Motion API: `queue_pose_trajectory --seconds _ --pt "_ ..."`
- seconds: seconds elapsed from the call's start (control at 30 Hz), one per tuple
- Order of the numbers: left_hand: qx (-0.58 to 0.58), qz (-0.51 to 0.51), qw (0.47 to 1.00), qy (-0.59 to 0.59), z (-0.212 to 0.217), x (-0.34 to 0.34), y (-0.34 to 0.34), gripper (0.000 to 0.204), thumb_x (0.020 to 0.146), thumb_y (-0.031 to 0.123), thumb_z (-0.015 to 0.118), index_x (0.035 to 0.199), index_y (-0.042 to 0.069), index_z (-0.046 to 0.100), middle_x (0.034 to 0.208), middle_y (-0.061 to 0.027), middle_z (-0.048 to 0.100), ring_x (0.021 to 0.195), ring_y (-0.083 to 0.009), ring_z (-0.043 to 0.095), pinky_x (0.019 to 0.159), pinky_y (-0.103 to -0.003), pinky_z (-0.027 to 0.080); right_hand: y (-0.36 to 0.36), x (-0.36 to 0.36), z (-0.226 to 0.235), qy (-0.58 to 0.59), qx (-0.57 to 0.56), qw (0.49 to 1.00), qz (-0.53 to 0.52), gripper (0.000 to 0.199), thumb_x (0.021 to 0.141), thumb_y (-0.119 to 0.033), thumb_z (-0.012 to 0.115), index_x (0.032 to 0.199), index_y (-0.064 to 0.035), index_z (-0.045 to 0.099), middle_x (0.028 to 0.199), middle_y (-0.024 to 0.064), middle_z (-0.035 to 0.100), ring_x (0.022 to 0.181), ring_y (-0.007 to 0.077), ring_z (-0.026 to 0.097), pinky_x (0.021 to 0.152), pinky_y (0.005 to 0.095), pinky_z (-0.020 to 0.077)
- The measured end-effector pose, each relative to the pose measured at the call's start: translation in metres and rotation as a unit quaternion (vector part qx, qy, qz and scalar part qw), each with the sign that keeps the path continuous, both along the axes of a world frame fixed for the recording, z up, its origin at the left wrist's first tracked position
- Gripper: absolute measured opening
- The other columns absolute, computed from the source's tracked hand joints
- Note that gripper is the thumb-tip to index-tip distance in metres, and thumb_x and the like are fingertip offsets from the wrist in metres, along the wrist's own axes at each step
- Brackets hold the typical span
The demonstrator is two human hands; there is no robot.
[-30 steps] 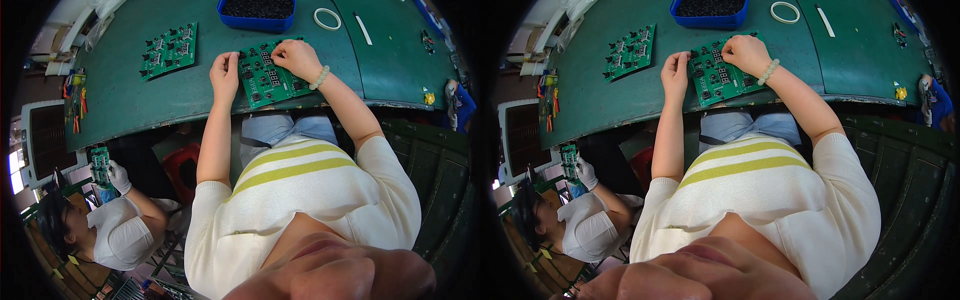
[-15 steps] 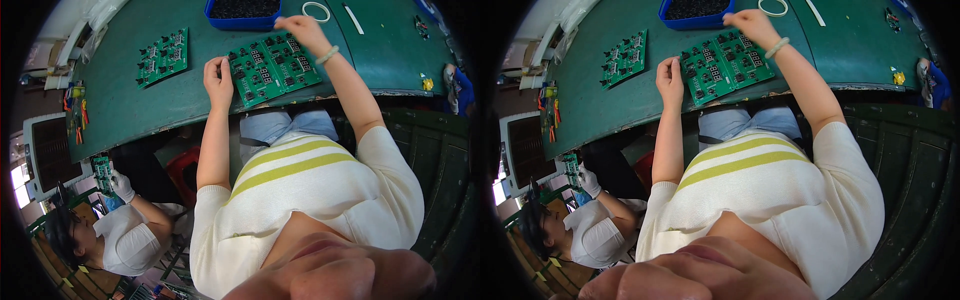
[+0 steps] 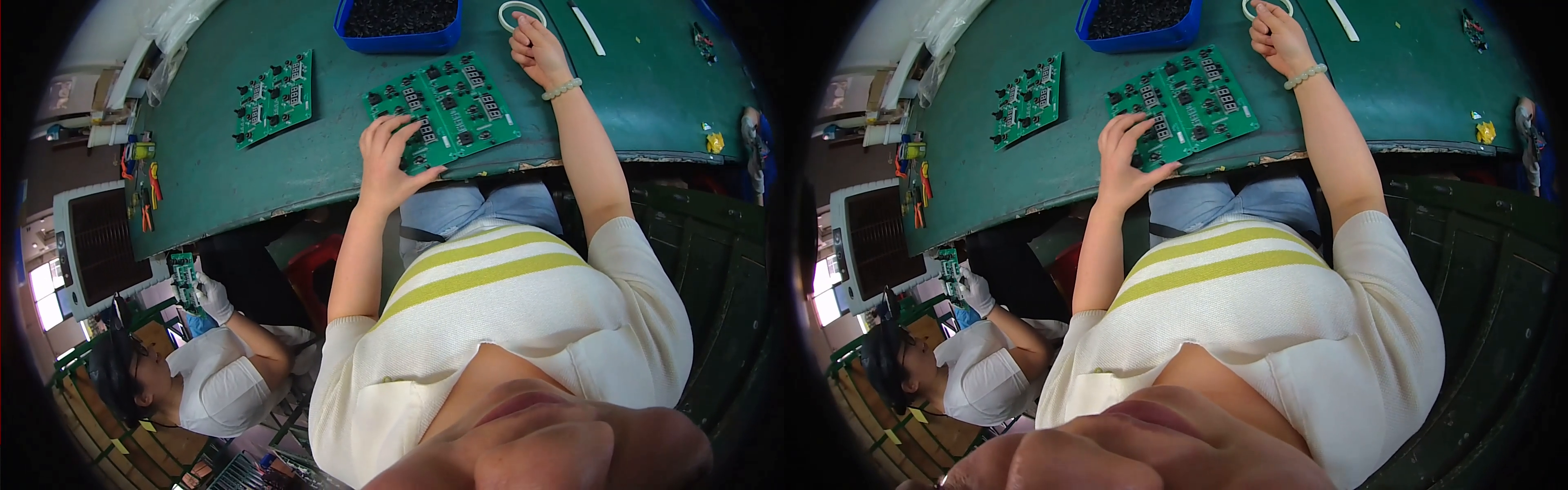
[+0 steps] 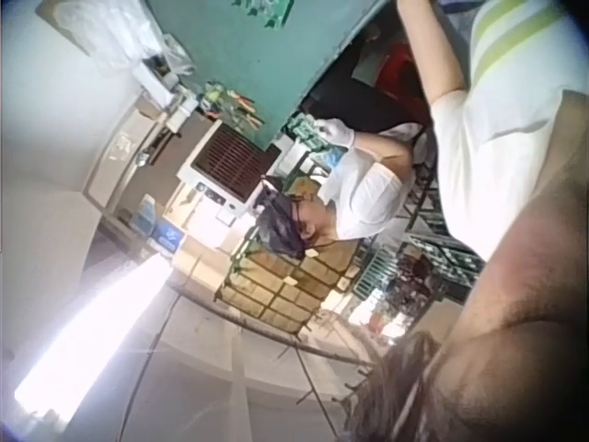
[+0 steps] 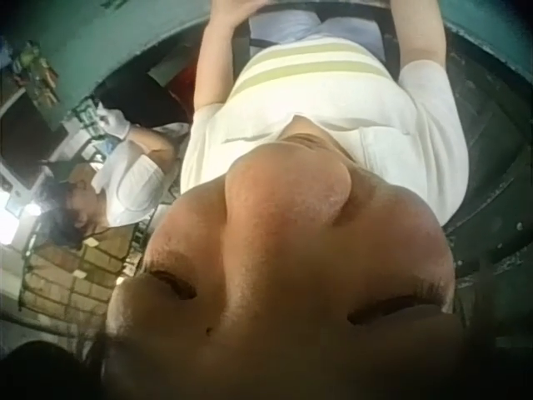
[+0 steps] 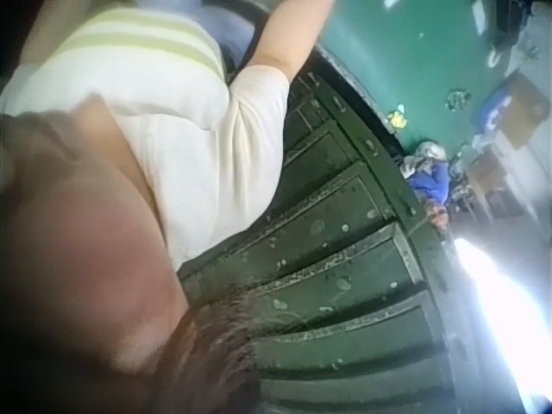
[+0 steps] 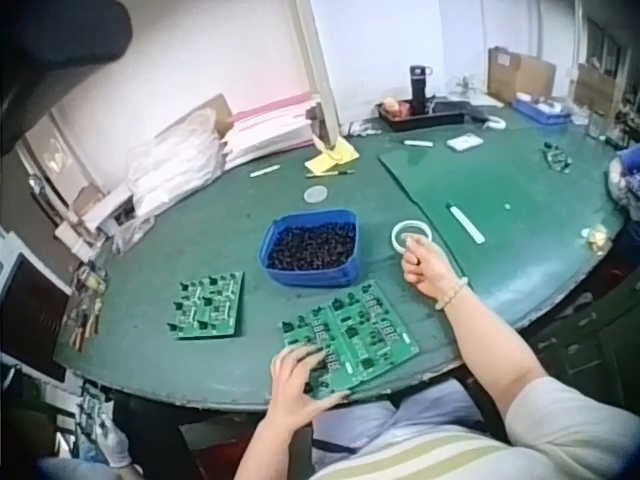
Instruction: Insert electronic components into a printed circuit board.
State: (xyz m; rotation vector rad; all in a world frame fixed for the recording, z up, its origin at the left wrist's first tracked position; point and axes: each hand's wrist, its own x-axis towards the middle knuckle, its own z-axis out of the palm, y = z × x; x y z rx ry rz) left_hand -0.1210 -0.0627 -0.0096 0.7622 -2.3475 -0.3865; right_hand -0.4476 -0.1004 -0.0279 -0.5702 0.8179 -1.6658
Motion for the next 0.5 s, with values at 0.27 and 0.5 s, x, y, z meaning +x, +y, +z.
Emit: queue_pose_trajectory --seconds 0.27,0.5 --pt "-0.102 0.004 0.995 0.013 0.013 0.033 0.002 0.067 0.045 0.015 0.083 0.107 0.007 0.056 0.105 -0.0076 0.052 0.103 -0.0320 0.046 0.088 -0.043 0.042 -0.005 -0.001 -0.007 -0.008 0.018 1.000 -0.018 0.027 0.095 -0.027 0.046 0.094 -0.0017 0.054 0.059 -0.0048 0.032 0.047 0.0042 0.025 0.041 0.0186 0.0196" --pt "-0.249 0.026 0.968 0.031 0.033 0.061 -0.014 0.062 0.048 0.019 0.084 0.101 0.008 0.054 0.101 -0.0092 0.049 0.098 -0.0336 0.048 0.082 -0.047 0.044 -0.003 -0.004 -0.007 -0.047 -0.011 0.999 -0.010 0.030 0.093 -0.022 0.043 0.105 0.0044 0.052 0.066 -0.0023 0.036 0.051 0.0052 0.028 0.042 0.0189 0.0213"
